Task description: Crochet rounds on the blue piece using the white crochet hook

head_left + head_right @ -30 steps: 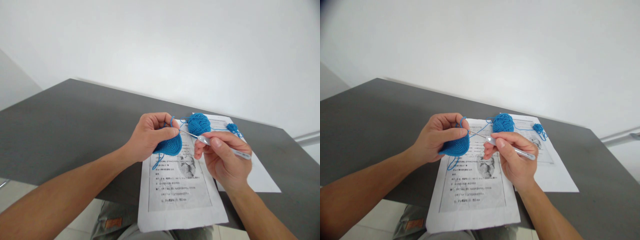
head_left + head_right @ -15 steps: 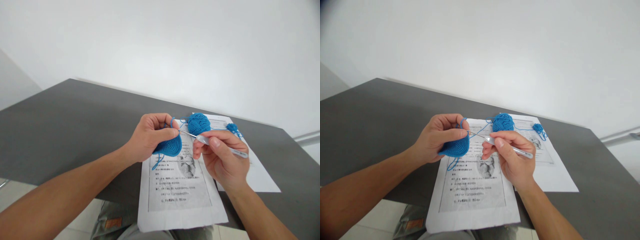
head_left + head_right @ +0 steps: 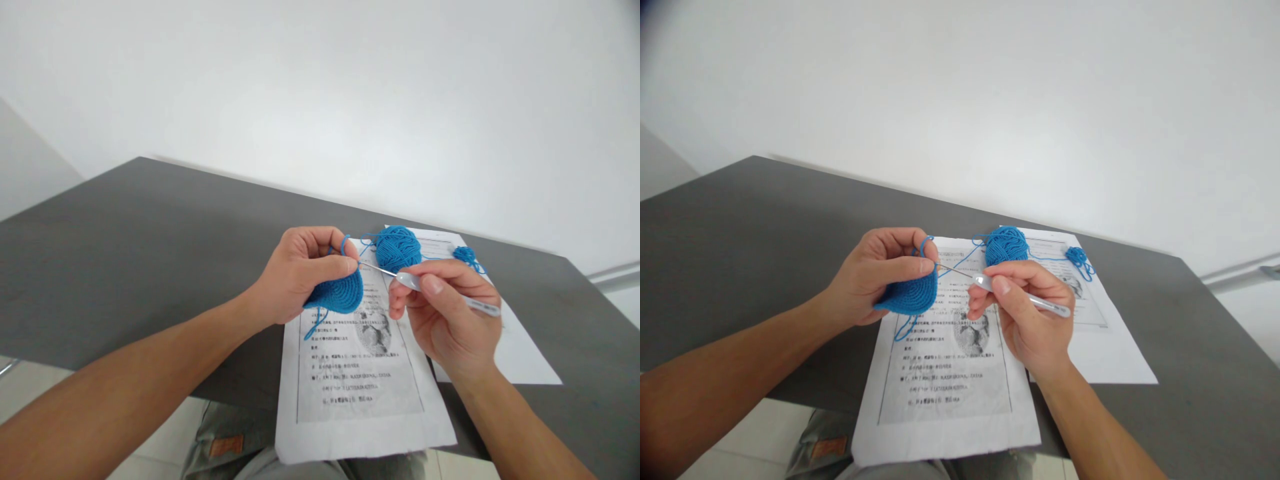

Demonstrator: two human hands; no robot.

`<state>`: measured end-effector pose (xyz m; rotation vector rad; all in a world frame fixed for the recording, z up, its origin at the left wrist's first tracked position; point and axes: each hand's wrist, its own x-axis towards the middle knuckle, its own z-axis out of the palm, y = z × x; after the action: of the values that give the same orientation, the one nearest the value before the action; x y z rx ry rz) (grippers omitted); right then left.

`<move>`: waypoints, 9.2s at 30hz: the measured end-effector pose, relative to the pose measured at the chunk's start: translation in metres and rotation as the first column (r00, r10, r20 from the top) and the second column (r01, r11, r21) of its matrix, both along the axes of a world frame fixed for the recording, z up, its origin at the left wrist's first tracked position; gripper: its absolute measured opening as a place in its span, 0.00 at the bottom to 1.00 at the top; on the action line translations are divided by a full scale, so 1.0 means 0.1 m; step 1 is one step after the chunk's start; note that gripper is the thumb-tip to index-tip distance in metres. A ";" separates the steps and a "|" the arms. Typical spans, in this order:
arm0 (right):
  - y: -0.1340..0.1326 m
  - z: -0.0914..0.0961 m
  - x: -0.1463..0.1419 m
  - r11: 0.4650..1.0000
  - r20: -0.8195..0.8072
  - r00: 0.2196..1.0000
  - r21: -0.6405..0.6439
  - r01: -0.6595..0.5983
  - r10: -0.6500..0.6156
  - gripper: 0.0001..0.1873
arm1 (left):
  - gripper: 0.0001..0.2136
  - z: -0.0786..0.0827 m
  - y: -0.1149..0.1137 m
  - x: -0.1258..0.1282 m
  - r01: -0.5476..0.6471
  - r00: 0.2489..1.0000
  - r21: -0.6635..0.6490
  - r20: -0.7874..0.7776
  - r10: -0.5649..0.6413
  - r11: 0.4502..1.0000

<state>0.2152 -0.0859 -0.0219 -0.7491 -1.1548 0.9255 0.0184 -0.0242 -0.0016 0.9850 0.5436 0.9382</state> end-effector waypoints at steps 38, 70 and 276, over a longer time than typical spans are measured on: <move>-0.02 0.02 -0.01 0.998 0.027 0.998 -0.012 0.057 -0.056 0.09 | 0.12 0.02 0.00 0.02 -0.044 0.996 -0.018 -0.073 0.042 0.999; 0.01 0.02 -0.05 0.995 0.032 0.995 0.006 0.098 -0.098 0.08 | 0.13 -0.04 0.01 0.01 -0.013 0.992 0.036 -0.128 0.018 0.999; -0.01 -0.17 0.00 0.981 0.226 0.970 0.186 0.045 -0.088 0.13 | 0.53 0.01 -0.04 0.04 -0.107 0.978 0.185 -0.156 0.137 0.977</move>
<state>0.2150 -0.0866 -0.0393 -0.7579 -1.3915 0.6780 0.0223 -0.0280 -0.0006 1.2081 0.6785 1.0316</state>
